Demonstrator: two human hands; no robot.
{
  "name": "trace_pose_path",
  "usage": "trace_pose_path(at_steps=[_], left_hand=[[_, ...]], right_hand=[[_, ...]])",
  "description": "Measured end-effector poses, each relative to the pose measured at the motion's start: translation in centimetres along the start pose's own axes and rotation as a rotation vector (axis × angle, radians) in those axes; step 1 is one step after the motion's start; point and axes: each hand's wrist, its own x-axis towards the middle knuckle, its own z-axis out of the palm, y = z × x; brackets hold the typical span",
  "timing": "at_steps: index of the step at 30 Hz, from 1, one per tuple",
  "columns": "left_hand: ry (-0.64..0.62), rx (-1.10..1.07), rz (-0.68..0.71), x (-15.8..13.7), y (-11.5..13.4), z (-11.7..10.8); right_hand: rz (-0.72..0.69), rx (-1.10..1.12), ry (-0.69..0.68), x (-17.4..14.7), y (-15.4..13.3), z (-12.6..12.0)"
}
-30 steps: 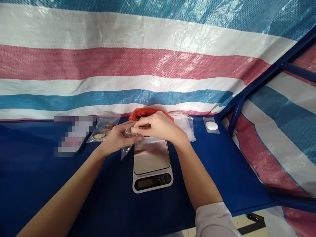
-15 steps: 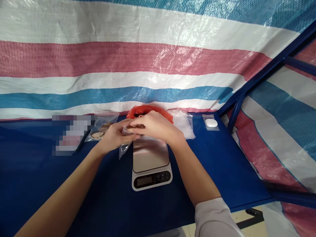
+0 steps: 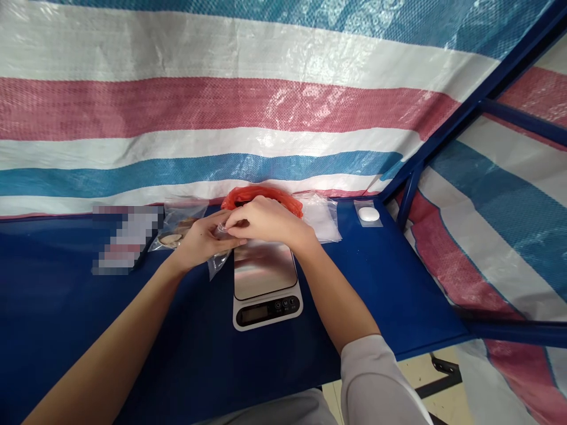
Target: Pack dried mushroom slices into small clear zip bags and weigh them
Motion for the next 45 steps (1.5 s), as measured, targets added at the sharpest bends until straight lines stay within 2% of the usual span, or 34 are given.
trace_pose_path(at_steps=[3, 10, 14, 16, 20, 23, 28, 31, 34, 37, 41, 45], left_hand=[[0.031, -0.029, -0.069, -0.6, 0.2, -0.3], [0.208, -0.220, -0.303, -2.2, 0.2, -2.0], [0.056, -0.289, -0.391, -1.9, 0.6, -1.6], [0.026, -0.313, -0.402, -1.6, 0.9, -1.1], [0.162, -0.304, -0.322, -1.2, 1.2, -0.4], [0.260, -0.262, -0.269, -0.9, 1.6, 0.1], [0.179, -0.167, -0.224, -0.2, 3.1, 1.0], [0.186, -0.054, -0.189, -0.5, 3.5, 1.6], [0.259, 0.146, -0.116, -1.9, 3.2, 2.0], [0.276, 0.308, -0.006, -4.0, 2.5, 2.4], [0.195, 0.417, -0.004, -6.4, 1.4, 3.3], [0.137, 0.450, -0.015, -7.2, 0.9, 4.2]], right_hand=[[-0.060, -0.048, 0.014, -0.2, 0.3, 0.0], [-0.226, -0.066, 0.182, -1.5, 1.1, 0.6], [-0.252, -0.073, 0.256, -2.0, 1.3, 1.4], [-0.257, -0.087, 0.287, -2.4, 1.4, 1.6], [-0.216, -0.088, 0.338, -3.4, 1.5, 1.5], [-0.198, -0.055, 0.312, -4.3, 1.3, 1.1], [-0.092, -0.007, 0.300, -5.3, 0.8, 0.4], [-0.020, 0.131, 0.315, -6.2, 1.3, 0.5], [0.089, 0.337, 0.360, -7.5, 2.7, 1.0], [0.199, 0.469, 0.383, -9.0, 4.3, 1.6], [0.280, 0.541, 0.442, -10.5, 5.9, 2.2], [0.303, 0.535, 0.453, -11.5, 7.0, 2.1]])
